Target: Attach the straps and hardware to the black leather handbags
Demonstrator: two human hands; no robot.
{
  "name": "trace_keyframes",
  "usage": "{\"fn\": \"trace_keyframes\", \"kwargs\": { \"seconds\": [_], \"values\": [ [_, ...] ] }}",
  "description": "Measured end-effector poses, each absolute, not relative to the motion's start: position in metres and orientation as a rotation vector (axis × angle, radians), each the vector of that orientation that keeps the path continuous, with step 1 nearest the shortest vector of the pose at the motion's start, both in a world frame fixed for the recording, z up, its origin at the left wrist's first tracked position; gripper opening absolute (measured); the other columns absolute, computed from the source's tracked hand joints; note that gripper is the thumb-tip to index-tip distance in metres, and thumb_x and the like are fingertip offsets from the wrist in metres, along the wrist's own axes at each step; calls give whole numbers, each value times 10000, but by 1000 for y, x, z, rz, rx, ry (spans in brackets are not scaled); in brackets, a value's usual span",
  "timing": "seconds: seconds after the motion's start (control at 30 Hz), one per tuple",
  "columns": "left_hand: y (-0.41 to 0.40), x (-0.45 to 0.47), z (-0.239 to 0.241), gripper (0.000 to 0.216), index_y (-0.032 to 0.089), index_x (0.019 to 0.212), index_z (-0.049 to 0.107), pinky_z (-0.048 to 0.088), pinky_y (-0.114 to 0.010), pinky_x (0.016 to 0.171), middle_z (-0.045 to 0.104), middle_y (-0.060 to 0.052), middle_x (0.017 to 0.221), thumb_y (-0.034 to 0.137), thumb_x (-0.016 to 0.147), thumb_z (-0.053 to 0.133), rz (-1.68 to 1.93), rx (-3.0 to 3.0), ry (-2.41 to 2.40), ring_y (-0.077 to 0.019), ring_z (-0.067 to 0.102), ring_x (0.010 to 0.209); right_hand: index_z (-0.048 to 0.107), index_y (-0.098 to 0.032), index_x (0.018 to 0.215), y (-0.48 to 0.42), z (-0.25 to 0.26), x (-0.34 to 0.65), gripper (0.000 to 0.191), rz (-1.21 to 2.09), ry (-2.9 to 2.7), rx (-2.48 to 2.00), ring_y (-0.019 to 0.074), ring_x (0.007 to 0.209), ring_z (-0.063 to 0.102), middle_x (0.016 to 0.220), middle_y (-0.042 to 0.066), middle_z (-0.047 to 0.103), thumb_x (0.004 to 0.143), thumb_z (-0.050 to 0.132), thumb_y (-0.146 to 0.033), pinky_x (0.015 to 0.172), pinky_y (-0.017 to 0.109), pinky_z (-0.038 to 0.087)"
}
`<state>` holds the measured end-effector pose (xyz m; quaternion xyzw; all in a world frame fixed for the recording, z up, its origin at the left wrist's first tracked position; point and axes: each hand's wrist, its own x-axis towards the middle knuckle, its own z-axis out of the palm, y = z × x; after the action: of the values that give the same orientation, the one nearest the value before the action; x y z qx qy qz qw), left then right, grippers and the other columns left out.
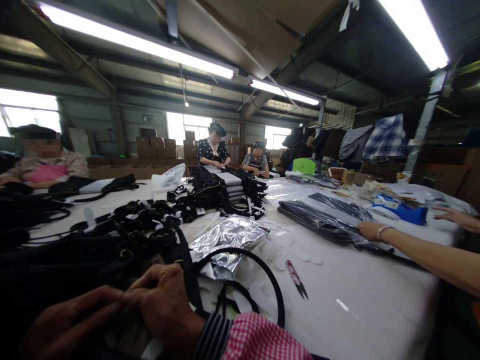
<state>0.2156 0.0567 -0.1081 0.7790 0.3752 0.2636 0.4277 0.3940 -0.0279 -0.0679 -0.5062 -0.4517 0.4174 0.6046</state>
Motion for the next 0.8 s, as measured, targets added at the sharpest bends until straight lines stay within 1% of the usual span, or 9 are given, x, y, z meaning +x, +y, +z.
{"fn": "trace_keyframes", "kwargs": {
  "seconds": [0.17,0.3,0.37,0.5,0.57,0.6,0.67,0.73,0.8],
  "values": [
    [47,221,-96,446,247,929,773,559,-174,627,771,11,826,655,788,663,730,1971,968,-223,731,808,714,-144,642,-27,-70,396,150,978,-1052,-1095,119,615,550,634,-8,645,646,816,-255,604,239,420],
    [36,225,-76,410,230,871,771,567,-185,653,773,2,836,619,768,691,706,1976,963,-238,733,845,735,-143,700,-25,-74,399,119,954,-1133,-1069,122,626,567,663,-2,663,683,790,-247,613,240,434],
    [31,226,-68,407,227,879,770,567,-192,647,775,-3,850,611,770,688,693,1970,960,-246,729,865,737,-143,723,-23,-76,400,119,951,-1139,-1065,120,616,567,668,-3,663,686,788,-243,605,240,434],
    [29,226,-62,392,231,899,766,564,-195,713,776,-3,889,595,798,665,675,1982,911,-235,719,889,715,-146,718,-23,-80,396,130,954,-1135,-1083,116,604,559,662,-4,652,688,785,-251,585,233,426],
    [31,224,-63,405,228,909,763,558,-195,704,772,-5,895,603,812,646,633,2020,890,-229,713,873,708,-144,724,-24,-77,397,108,938,-1141,-1097,108,603,552,675,-4,652,686,767,-227,578,224,425],
    [32,223,-64,415,226,910,762,552,-192,688,768,-5,883,611,821,633,621,2043,891,-224,709,854,716,-145,780,-25,-73,402,122,925,-1139,-1092,102,590,541,682,-9,649,687,755,-215,561,217,421],
    [35,222,-65,433,225,916,759,537,-180,655,758,-2,864,624,841,609,613,2083,906,-207,696,811,706,-153,1026,-28,-55,421,321,860,-1116,-1059,99,564,524,709,-20,647,709,716,-206,501,201,400],
    [36,221,-65,451,223,911,760,521,-172,606,750,-3,855,641,840,608,607,2100,920,-190,679,750,559,-166,1331,-33,-24,456,589,712,-1066,-1033,121,580,545,761,-13,664,754,665,-214,440,189,375],
    [36,220,-65,464,222,924,761,497,-169,540,745,-5,844,655,823,627,603,2086,934,-173,654,671,429,-160,1462,-37,17,502,695,476,-998,-1089,144,671,602,862,28,697,798,627,-209,443,186,397]
  ]
}}
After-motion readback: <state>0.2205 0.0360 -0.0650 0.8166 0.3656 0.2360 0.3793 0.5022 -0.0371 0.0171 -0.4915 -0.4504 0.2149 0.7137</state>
